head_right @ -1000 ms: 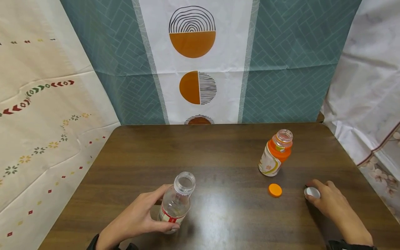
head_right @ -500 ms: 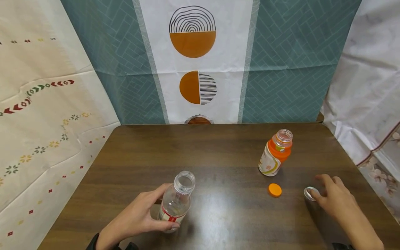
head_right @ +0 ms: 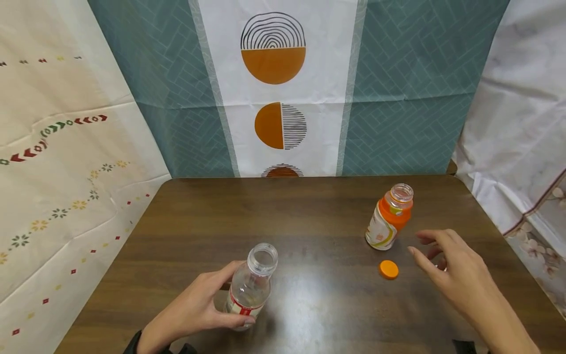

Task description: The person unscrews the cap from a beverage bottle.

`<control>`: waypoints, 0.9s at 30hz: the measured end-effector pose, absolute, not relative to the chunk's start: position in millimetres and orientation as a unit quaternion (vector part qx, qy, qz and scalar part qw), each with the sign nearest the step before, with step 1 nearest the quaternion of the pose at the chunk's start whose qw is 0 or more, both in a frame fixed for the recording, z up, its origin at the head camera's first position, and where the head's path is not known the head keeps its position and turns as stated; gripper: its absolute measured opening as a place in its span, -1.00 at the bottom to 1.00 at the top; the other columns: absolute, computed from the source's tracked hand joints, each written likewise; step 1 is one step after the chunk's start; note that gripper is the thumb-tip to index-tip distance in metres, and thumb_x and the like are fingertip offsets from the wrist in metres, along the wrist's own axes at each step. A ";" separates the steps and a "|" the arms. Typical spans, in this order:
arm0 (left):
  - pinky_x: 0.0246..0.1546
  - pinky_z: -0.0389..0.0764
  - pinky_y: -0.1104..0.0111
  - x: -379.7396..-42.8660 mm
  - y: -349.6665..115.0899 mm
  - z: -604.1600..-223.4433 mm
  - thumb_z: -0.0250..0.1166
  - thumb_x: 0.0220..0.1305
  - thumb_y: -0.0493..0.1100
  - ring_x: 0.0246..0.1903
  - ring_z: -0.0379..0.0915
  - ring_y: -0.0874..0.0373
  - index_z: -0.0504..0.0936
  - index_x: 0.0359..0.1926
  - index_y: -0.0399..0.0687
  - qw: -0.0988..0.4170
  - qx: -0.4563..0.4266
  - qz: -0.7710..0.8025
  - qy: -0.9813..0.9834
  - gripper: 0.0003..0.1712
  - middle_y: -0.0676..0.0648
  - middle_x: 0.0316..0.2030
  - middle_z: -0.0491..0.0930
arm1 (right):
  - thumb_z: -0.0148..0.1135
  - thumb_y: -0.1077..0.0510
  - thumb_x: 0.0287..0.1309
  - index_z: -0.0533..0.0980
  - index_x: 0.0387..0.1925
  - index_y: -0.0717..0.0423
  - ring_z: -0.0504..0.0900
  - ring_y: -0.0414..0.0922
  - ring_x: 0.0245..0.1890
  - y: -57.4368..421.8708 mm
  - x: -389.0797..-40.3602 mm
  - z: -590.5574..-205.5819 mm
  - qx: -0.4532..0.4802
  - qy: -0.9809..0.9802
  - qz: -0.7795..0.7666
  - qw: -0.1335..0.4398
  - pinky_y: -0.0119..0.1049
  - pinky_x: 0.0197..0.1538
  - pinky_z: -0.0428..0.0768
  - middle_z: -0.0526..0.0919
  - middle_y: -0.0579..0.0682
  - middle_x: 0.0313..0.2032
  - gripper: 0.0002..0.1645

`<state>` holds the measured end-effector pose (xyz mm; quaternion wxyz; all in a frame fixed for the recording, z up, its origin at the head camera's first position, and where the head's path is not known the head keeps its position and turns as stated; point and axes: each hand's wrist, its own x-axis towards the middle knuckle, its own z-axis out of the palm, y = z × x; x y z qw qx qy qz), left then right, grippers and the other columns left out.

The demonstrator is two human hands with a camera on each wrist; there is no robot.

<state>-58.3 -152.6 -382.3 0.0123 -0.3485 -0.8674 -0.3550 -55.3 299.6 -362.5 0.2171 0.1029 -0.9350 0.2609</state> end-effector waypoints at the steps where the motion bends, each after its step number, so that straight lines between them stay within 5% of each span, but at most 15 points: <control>1: -0.27 0.62 0.45 -58.0 -152.6 -382.5 0.47 0.01 0.32 -0.26 0.52 0.45 0.32 0.30 0.38 0.010 -0.347 -0.358 -0.867 -0.15 0.32 -0.16 0.60 | 0.43 0.28 0.09 0.54 0.00 0.15 0.41 -0.69 -0.37 294.3 -54.0 -357.9 0.105 -0.932 0.273 0.213 -0.67 -0.44 0.40 0.56 -0.24 -0.13 -0.59; 5: -0.26 0.62 0.45 -58.0 -153.2 -383.3 0.47 0.00 0.33 -0.25 0.53 0.45 0.31 0.30 0.40 0.010 -0.343 -0.359 -0.868 -0.14 0.33 -0.15 0.60 | 0.44 0.31 0.07 0.53 0.07 0.00 0.51 -0.55 -0.35 269.0 -51.6 -342.9 0.123 -0.914 0.331 0.198 -0.66 -0.38 0.45 0.49 -0.50 -0.14 -0.50; 11: -0.26 0.64 0.40 -59.0 -153.5 -384.3 0.46 0.00 0.35 -0.25 0.53 0.45 0.32 0.31 0.38 0.019 -0.348 -0.351 -0.869 -0.13 0.32 -0.15 0.60 | 0.44 0.47 -0.06 0.51 0.08 0.00 0.55 -0.38 -0.35 228.6 -55.1 -329.6 0.217 -0.877 0.390 0.180 -0.60 -0.33 0.52 0.56 -0.23 -0.23 -0.34; 21: -0.28 0.64 0.40 -58.3 -154.2 -385.7 0.46 0.00 0.35 -0.27 0.53 0.43 0.32 0.31 0.35 0.023 -0.345 -0.347 -0.872 -0.13 0.30 -0.16 0.61 | 0.50 0.27 0.01 0.38 0.28 -0.14 0.54 -0.29 -0.32 168.5 -59.7 -315.4 0.288 -0.844 0.441 0.099 -0.45 -0.39 0.51 0.51 -0.20 -0.12 -0.20; 27: -0.24 0.66 0.36 -59.7 -153.2 -383.5 0.46 -0.01 0.35 -0.24 0.56 0.41 0.32 0.32 0.35 0.021 -0.339 -0.350 -0.873 -0.12 0.27 -0.14 0.62 | 0.50 0.18 0.04 0.40 0.22 -0.13 0.50 -0.25 -0.35 137.0 -64.5 -310.9 0.317 -0.811 0.489 0.042 -0.42 -0.38 0.54 0.46 -0.16 -0.13 -0.29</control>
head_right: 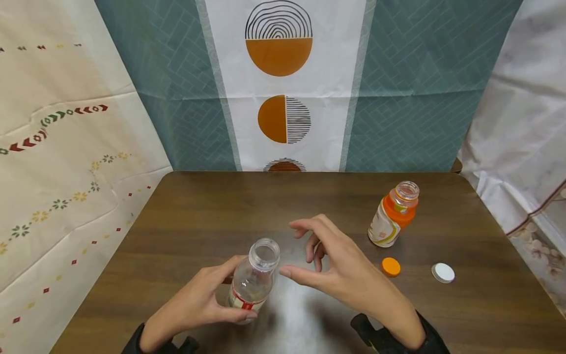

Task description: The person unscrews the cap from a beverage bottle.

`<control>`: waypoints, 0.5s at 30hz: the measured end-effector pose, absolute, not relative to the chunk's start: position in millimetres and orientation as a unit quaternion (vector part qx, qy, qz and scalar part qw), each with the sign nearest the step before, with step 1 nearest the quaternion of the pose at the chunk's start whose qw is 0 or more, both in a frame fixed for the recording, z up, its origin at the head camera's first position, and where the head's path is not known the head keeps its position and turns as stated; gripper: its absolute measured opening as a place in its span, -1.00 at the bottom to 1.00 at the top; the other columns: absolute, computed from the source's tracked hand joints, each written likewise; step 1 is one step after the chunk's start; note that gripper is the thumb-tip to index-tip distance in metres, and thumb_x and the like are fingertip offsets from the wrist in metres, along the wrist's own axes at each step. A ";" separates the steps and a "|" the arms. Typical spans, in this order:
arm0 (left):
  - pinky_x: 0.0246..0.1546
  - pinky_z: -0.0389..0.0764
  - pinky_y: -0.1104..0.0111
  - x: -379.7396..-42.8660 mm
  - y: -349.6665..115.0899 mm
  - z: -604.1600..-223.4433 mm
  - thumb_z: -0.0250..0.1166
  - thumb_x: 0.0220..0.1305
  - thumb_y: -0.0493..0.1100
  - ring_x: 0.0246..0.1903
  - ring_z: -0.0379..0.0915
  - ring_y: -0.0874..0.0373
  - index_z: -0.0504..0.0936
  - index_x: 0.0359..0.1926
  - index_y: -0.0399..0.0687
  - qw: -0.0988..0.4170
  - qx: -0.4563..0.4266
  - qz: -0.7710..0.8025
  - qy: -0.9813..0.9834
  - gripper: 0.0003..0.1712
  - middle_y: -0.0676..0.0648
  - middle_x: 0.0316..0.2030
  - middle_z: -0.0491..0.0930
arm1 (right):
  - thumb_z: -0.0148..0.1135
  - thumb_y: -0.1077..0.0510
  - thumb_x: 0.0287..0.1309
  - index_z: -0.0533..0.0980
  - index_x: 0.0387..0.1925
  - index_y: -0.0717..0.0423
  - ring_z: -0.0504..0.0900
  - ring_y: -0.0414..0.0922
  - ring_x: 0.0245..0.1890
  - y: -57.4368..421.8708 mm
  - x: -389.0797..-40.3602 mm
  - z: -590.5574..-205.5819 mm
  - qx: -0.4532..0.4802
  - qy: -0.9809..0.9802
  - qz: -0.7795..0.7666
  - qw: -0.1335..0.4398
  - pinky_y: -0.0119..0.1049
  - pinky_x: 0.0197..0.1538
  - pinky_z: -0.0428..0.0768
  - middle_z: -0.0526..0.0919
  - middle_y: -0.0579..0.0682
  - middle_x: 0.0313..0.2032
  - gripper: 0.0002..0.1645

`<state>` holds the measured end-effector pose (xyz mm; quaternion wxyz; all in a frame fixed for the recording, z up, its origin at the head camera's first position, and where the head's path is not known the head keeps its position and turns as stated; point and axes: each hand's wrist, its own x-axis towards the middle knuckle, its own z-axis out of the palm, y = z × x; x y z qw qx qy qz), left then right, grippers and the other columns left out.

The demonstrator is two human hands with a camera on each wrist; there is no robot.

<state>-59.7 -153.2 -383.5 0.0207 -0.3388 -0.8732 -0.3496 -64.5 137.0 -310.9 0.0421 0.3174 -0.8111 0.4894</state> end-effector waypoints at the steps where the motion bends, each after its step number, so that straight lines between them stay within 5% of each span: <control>1: -0.23 0.66 0.36 -60.2 -152.5 -383.2 0.46 0.00 0.35 -0.24 0.56 0.41 0.32 0.32 0.35 0.020 -0.340 -0.351 -0.872 -0.12 0.28 -0.13 0.62 | 0.51 0.16 0.04 0.41 0.21 -0.13 0.49 -0.25 -0.35 132.9 -65.0 -310.6 0.318 -0.806 0.497 0.034 -0.41 -0.37 0.55 0.45 -0.16 -0.15 -0.30; 15: -0.24 0.62 0.49 -64.6 -145.9 -385.1 0.48 0.02 0.29 -0.23 0.57 0.44 0.31 0.32 0.34 0.020 -0.361 -0.380 -0.851 -0.14 0.29 -0.13 0.62 | 0.45 0.13 0.12 0.49 0.02 -0.07 0.54 -0.23 -0.24 97.6 -66.9 -317.9 0.348 -0.761 0.547 0.023 -0.37 -0.23 0.64 0.51 -0.13 -0.12 -0.56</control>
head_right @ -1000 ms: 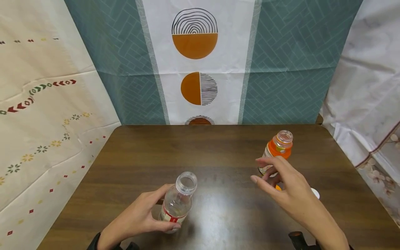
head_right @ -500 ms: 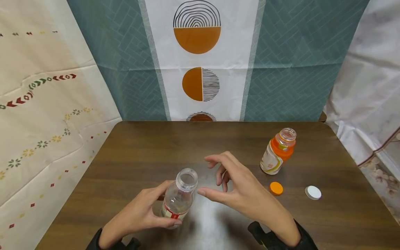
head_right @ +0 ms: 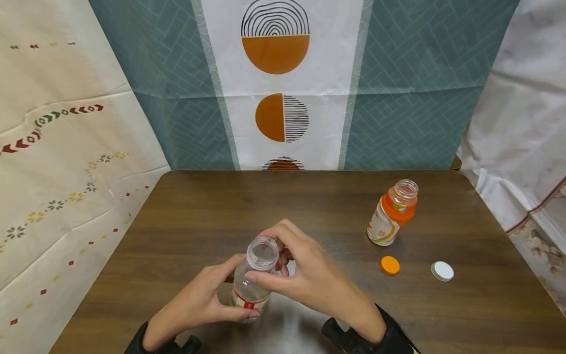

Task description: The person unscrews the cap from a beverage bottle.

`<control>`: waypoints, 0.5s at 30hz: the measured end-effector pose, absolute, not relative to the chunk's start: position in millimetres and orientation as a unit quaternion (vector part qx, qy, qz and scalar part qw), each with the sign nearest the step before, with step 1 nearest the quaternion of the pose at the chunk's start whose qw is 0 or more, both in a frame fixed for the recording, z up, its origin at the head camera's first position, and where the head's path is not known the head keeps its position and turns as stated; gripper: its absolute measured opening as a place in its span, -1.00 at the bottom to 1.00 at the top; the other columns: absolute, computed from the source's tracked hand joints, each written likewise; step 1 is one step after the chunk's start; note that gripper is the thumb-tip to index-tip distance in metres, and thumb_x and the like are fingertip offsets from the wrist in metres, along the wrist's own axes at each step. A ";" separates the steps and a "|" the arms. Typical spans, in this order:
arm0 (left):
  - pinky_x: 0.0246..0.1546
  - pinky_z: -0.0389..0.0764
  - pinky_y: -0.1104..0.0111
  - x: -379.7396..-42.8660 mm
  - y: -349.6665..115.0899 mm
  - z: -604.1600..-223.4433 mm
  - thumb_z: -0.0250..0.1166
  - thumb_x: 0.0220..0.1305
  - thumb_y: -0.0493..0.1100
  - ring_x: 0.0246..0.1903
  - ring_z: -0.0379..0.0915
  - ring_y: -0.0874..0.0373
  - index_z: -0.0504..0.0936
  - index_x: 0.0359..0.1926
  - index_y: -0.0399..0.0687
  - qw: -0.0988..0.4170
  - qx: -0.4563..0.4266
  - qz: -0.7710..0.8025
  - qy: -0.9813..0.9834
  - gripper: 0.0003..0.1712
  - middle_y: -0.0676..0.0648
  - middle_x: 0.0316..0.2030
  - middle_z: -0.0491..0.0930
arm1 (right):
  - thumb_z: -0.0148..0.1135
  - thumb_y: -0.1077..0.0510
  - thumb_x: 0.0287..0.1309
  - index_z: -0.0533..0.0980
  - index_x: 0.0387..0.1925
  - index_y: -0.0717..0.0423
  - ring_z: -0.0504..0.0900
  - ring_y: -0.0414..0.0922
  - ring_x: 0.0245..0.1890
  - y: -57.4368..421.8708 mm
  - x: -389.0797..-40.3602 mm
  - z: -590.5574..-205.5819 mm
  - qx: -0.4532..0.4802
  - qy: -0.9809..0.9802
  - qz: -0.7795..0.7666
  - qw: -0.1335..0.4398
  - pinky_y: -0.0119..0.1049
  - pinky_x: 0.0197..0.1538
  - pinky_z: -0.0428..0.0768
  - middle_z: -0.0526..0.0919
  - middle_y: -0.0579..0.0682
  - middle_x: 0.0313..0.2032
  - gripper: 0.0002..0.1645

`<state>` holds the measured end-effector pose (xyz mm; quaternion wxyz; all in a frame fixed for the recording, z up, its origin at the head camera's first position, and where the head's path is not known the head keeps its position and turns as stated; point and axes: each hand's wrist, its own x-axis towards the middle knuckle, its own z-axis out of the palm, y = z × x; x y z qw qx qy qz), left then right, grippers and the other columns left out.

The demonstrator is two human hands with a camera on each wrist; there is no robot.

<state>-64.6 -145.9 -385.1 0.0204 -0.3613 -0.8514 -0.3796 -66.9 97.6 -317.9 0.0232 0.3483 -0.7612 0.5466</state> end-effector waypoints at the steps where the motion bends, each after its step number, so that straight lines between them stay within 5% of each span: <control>1: -0.23 0.62 0.49 -64.5 -145.2 -385.4 0.48 0.02 0.28 -0.23 0.58 0.44 0.32 0.32 0.33 0.020 -0.364 -0.385 -0.848 -0.14 0.29 -0.14 0.62 | 0.45 0.13 0.12 0.49 0.00 -0.09 0.53 -0.24 -0.25 96.2 -66.3 -318.0 0.348 -0.759 0.549 0.027 -0.37 -0.25 0.63 0.51 -0.13 -0.13 -0.57; 15: -0.11 0.65 0.40 -62.5 -138.4 -385.8 0.49 0.04 0.22 -0.10 0.62 0.35 0.27 0.34 0.31 0.010 -0.363 -0.408 -0.838 -0.12 0.26 -0.04 0.61 | 0.47 0.15 0.09 0.51 -0.04 -0.06 0.47 -0.26 -0.34 91.1 -62.9 -317.2 0.348 -0.747 0.563 0.061 -0.41 -0.38 0.56 0.53 -0.08 -0.14 -0.59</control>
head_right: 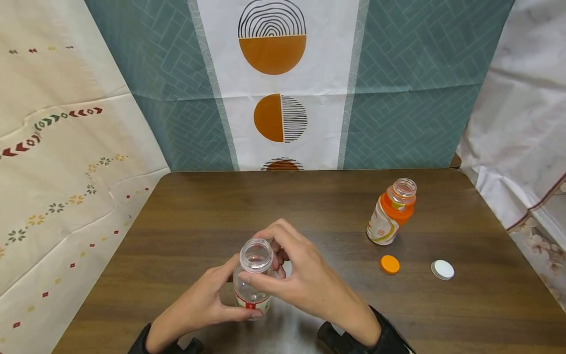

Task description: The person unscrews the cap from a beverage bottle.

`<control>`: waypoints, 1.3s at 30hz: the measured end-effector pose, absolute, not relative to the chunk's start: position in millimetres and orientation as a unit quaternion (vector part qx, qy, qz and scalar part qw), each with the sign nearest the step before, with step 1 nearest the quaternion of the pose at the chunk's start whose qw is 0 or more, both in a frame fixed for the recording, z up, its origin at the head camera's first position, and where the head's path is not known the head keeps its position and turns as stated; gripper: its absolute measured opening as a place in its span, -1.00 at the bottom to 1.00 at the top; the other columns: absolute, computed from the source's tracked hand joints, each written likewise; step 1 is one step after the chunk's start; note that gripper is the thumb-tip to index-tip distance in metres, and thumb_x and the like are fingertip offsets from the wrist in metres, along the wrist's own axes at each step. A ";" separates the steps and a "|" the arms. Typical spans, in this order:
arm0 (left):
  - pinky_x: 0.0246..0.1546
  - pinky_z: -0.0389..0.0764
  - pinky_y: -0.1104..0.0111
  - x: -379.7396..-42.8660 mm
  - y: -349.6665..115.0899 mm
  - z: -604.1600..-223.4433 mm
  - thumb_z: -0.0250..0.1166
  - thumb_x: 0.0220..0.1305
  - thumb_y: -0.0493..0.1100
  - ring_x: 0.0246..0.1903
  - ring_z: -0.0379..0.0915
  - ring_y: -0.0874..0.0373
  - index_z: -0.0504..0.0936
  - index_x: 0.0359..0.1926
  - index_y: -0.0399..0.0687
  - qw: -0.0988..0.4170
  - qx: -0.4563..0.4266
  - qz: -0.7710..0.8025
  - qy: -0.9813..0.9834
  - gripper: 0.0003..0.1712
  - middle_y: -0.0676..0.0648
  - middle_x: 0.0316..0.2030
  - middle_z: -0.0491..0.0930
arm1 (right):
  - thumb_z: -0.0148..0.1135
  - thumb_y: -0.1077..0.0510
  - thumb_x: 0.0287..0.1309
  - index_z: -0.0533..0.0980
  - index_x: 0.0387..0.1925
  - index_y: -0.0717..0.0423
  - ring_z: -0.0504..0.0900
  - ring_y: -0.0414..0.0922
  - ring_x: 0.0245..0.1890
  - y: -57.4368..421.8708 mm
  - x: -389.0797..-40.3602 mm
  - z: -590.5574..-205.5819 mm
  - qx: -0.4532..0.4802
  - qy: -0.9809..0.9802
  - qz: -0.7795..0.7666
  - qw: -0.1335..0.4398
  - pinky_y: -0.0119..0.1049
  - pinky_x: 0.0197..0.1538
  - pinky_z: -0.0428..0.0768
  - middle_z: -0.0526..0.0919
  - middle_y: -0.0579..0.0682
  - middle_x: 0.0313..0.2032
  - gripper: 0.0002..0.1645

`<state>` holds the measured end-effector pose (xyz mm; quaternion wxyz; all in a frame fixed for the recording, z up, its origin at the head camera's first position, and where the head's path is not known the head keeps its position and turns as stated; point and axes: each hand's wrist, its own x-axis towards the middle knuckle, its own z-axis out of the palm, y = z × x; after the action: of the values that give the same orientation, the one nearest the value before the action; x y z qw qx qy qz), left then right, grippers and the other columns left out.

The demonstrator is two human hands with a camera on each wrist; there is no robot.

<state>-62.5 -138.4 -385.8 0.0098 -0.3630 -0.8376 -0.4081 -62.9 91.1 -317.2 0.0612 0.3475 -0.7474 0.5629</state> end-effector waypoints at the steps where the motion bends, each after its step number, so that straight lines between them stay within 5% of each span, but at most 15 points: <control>1: -0.11 0.65 0.41 -62.2 -138.2 -385.8 0.49 0.04 0.23 -0.10 0.61 0.36 0.27 0.34 0.31 0.010 -0.361 -0.407 -0.839 -0.11 0.26 -0.04 0.61 | 0.47 0.15 0.09 0.51 -0.04 -0.06 0.47 -0.26 -0.35 91.0 -62.6 -317.0 0.347 -0.747 0.563 0.062 -0.41 -0.38 0.56 0.53 -0.08 -0.14 -0.59; 22: -0.06 0.64 0.31 -57.1 -134.8 -380.2 0.45 -0.04 0.37 -0.05 0.55 0.39 0.07 0.42 0.48 -0.080 -0.316 -0.393 -0.860 0.07 0.29 0.04 0.56 | 0.48 0.13 0.09 0.52 -0.05 -0.09 0.48 -0.27 -0.35 95.9 -60.0 -315.6 0.345 -0.754 0.555 0.065 -0.40 -0.37 0.57 0.53 -0.11 -0.16 -0.60; 29: 0.09 0.62 0.14 -56.9 -136.2 -380.9 0.44 -0.01 0.37 0.13 0.55 0.17 0.04 0.44 0.46 -0.091 -0.313 -0.396 -0.858 0.08 0.24 0.28 0.41 | 0.48 0.15 0.08 0.52 -0.03 -0.09 0.49 -0.24 -0.31 102.6 -59.7 -315.6 0.334 -0.761 0.551 0.066 -0.38 -0.37 0.57 0.53 -0.07 -0.15 -0.58; 39: 0.19 0.55 0.27 -58.9 -139.7 -384.2 0.44 0.06 0.29 0.28 0.42 0.15 0.03 0.47 0.29 -0.076 -0.349 -0.400 -0.844 0.07 0.11 0.35 0.35 | 0.48 0.24 0.05 0.52 -0.02 -0.08 0.50 -0.24 -0.29 126.6 -54.4 -311.3 0.320 -0.775 0.537 0.092 -0.38 -0.41 0.52 0.53 -0.13 -0.13 -0.54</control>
<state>-58.9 -139.7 -384.2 -0.0760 -0.3489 -0.8440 -0.4003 -54.4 126.6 -311.3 0.0916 0.3204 -0.7753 0.5365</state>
